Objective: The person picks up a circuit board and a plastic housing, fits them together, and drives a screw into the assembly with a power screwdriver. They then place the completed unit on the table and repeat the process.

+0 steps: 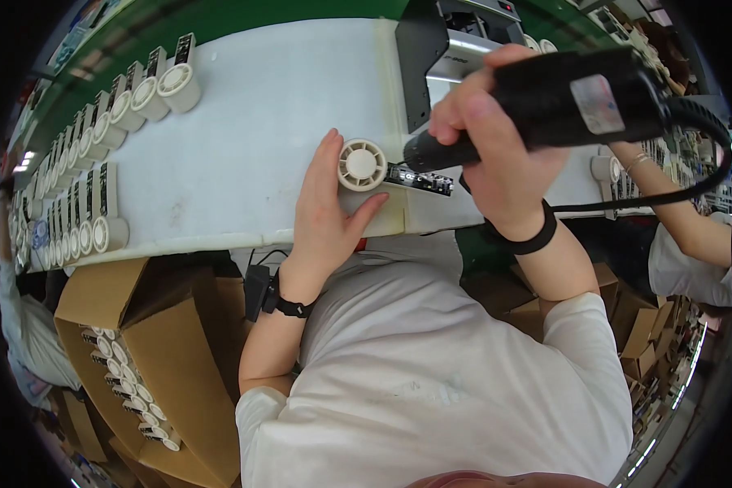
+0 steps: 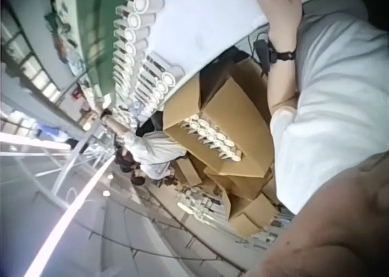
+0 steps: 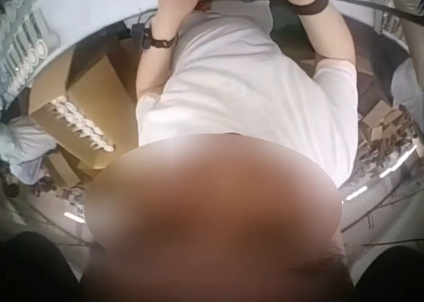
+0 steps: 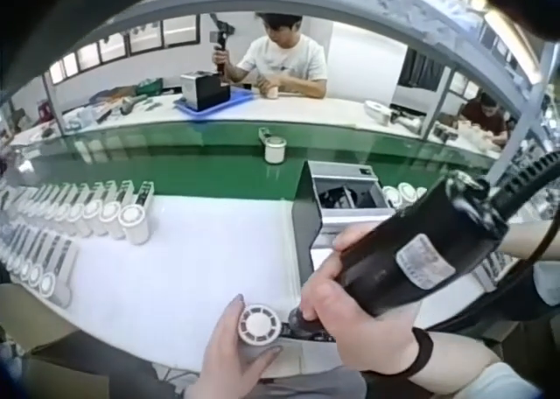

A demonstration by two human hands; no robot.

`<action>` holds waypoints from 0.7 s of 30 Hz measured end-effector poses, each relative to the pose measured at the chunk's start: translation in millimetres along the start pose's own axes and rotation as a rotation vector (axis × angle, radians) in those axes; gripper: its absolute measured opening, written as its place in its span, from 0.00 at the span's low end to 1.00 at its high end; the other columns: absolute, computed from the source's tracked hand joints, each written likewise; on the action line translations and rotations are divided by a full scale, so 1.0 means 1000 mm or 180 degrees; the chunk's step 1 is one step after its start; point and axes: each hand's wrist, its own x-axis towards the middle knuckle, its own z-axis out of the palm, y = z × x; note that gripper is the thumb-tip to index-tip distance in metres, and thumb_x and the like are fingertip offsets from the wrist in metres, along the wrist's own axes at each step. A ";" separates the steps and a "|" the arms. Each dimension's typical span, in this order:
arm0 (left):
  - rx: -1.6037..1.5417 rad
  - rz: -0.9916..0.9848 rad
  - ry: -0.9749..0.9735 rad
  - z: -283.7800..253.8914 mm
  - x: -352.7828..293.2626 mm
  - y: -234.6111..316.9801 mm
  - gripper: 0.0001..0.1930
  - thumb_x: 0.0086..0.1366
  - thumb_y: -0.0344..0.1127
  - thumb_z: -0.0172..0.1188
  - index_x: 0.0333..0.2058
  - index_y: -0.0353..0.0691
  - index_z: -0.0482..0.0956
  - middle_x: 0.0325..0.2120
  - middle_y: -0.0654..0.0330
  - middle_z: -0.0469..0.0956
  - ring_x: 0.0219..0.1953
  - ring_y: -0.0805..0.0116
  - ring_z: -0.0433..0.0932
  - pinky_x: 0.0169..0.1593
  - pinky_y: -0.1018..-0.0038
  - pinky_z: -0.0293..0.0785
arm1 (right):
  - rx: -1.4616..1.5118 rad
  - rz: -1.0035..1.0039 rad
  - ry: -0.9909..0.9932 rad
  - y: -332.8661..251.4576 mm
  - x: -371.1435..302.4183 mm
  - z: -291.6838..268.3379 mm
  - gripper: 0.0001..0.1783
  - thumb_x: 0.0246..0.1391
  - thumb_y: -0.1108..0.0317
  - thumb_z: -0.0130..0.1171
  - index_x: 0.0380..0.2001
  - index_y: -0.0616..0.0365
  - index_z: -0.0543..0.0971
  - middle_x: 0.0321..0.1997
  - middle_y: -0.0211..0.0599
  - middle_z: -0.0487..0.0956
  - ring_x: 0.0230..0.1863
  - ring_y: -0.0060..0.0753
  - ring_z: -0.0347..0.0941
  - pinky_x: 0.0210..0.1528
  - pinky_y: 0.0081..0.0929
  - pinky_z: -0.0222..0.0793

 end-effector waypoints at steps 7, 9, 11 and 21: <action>-0.0010 -0.0180 -0.0142 0.005 0.001 -0.005 0.40 0.55 0.29 0.70 0.64 0.31 0.60 0.58 0.41 0.69 0.57 0.43 0.72 0.58 0.61 0.71 | 0.0099 0.0024 0.0053 0.014 0.004 0.001 0.17 0.57 0.78 0.55 0.49 0.67 0.66 0.25 0.36 0.74 0.23 0.29 0.72 0.30 0.32 0.72; 0.0059 -0.0116 -0.0123 0.005 0.002 -0.005 0.39 0.56 0.28 0.69 0.64 0.31 0.60 0.57 0.41 0.69 0.56 0.43 0.72 0.57 0.60 0.72 | -0.0170 0.0041 -0.0044 0.012 0.006 0.002 0.17 0.57 0.78 0.55 0.49 0.67 0.67 0.25 0.36 0.74 0.23 0.29 0.72 0.30 0.31 0.72; 0.0069 -0.0119 -0.0110 0.005 0.001 -0.006 0.39 0.56 0.29 0.69 0.64 0.31 0.60 0.57 0.41 0.70 0.56 0.43 0.72 0.57 0.60 0.72 | -0.0305 0.0048 -0.0094 0.013 0.007 0.003 0.17 0.57 0.78 0.55 0.49 0.67 0.67 0.25 0.36 0.74 0.23 0.29 0.72 0.30 0.31 0.72; 0.0060 -0.0175 -0.0080 0.006 -0.001 -0.007 0.37 0.56 0.29 0.69 0.63 0.33 0.61 0.56 0.42 0.70 0.55 0.44 0.74 0.55 0.60 0.73 | -0.0359 -0.0144 -0.0323 0.022 -0.002 0.006 0.16 0.54 0.82 0.55 0.46 0.62 0.68 0.25 0.37 0.75 0.24 0.28 0.73 0.30 0.29 0.72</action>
